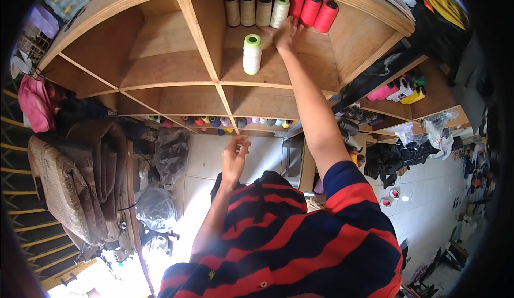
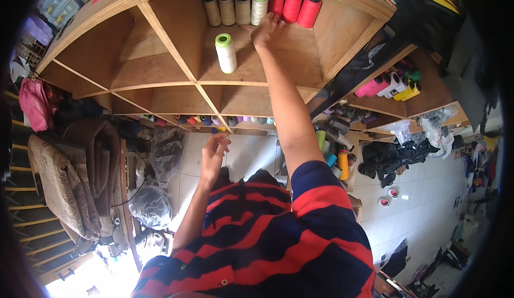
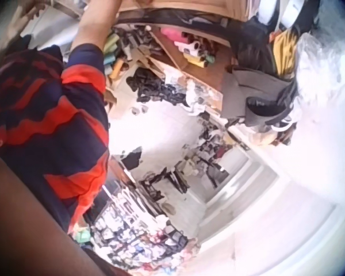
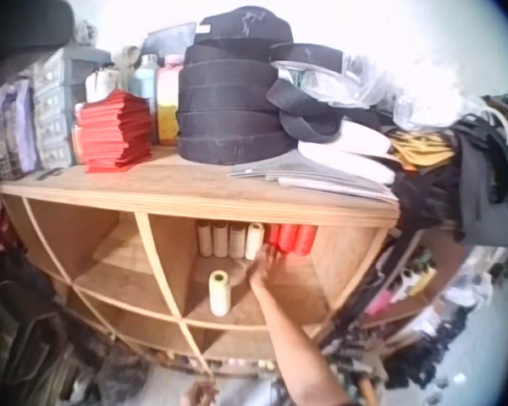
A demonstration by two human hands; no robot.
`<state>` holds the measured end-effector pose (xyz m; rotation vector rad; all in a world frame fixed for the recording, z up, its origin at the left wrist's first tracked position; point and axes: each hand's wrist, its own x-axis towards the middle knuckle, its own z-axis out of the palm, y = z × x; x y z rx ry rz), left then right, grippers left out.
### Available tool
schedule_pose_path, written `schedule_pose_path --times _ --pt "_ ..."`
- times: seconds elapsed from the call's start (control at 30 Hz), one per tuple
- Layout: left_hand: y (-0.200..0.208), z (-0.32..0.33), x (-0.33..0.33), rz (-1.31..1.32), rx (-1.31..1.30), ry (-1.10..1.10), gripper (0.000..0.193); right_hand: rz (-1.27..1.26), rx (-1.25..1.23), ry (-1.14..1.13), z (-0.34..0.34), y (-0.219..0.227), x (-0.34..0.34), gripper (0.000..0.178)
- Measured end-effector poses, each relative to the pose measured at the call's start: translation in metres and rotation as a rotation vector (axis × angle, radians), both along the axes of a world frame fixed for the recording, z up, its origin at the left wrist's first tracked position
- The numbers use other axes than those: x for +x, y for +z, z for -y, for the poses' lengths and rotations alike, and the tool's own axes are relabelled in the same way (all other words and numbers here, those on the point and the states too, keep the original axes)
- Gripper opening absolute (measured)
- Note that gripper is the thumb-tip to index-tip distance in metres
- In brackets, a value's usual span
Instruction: The person picks up several large thread spools from cardboard boxes on the floor and places them onto a wooden shelf.
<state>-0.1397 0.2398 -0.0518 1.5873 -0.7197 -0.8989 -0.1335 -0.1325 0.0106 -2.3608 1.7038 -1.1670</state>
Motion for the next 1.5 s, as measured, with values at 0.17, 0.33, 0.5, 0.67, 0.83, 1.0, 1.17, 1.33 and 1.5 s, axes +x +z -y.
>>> schedule_pose_path --times 0.17,0.33,0.5,0.67,0.83,1.0,1.17,1.33,1.5 --pt "-0.006 -0.015 -0.004 0.009 -0.037 0.0 0.022 -0.008 0.07 -0.023 0.009 -0.009 0.001 0.087" --pt "-0.002 -0.016 0.002 -0.012 -0.026 -0.049 0.025 0.174 0.02 0.116 -0.002 -0.001 -0.016 0.073" --pt "0.04 0.038 0.039 0.211 -0.193 0.055 0.023 1.018 0.339 0.539 -0.077 0.016 -0.04 0.056" --pt "0.077 0.105 0.051 0.372 -0.364 0.103 0.028 0.354 0.217 0.634 -0.132 0.009 -0.052 0.077" --pt "0.081 0.146 0.053 0.487 -0.526 0.018 0.031 0.387 0.211 0.603 -0.116 0.022 -0.061 0.043" --pt "0.074 0.171 0.071 0.801 -0.447 0.027 0.027 0.501 0.177 0.477 -0.049 0.009 -0.084 0.038" --pt "0.066 0.172 0.065 0.925 -0.407 0.116 0.027 0.355 0.224 0.257 -0.011 0.019 -0.071 0.04" --pt "0.067 0.172 0.064 0.968 -0.415 0.075 0.029 0.322 0.032 0.219 0.024 0.001 -0.056 0.038" --pt "0.065 0.171 0.066 1.005 -0.396 0.075 0.029 0.296 0.02 0.256 0.032 -0.004 -0.052 0.036"
